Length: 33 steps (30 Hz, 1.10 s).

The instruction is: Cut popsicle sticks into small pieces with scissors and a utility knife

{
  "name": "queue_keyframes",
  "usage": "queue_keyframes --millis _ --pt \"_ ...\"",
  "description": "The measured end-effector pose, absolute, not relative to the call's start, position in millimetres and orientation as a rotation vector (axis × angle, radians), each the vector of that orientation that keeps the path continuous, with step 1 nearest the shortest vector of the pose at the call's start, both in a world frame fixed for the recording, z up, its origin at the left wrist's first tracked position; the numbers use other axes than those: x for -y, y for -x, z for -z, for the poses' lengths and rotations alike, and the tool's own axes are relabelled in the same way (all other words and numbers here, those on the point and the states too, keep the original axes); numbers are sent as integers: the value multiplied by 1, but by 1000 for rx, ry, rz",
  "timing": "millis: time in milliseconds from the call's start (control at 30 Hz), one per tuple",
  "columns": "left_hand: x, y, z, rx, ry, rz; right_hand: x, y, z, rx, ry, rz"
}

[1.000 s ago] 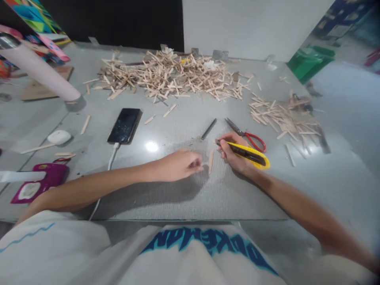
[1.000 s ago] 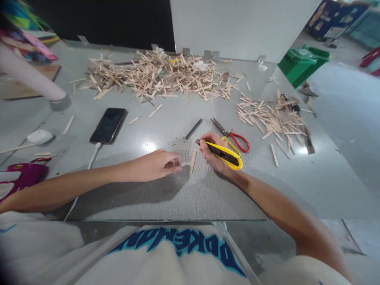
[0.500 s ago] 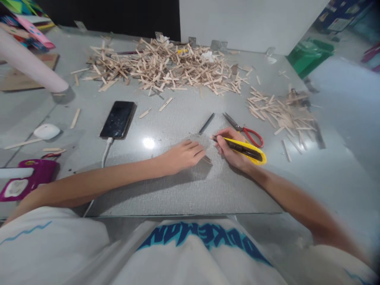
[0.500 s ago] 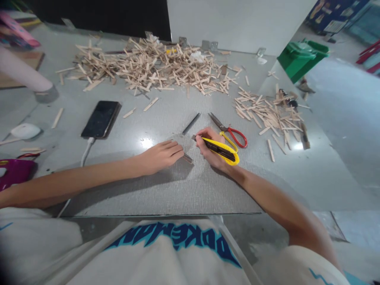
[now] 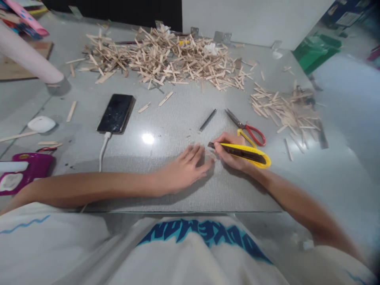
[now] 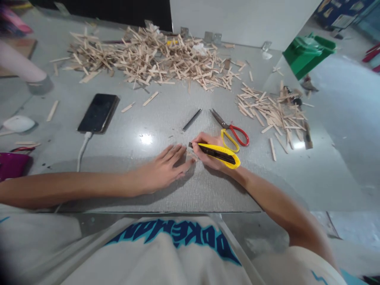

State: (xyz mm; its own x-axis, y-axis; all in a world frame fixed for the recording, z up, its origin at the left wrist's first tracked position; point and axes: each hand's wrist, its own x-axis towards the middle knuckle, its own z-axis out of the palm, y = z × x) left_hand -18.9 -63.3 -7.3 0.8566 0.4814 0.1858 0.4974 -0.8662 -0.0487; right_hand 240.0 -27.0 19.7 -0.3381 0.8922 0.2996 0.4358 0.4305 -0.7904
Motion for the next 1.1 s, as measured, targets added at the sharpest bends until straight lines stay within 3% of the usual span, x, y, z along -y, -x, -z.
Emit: queue_keyframes --millis 1100 --pt "52 17 7 747 3067 388 29 -240 -14 2045 1054 -751"
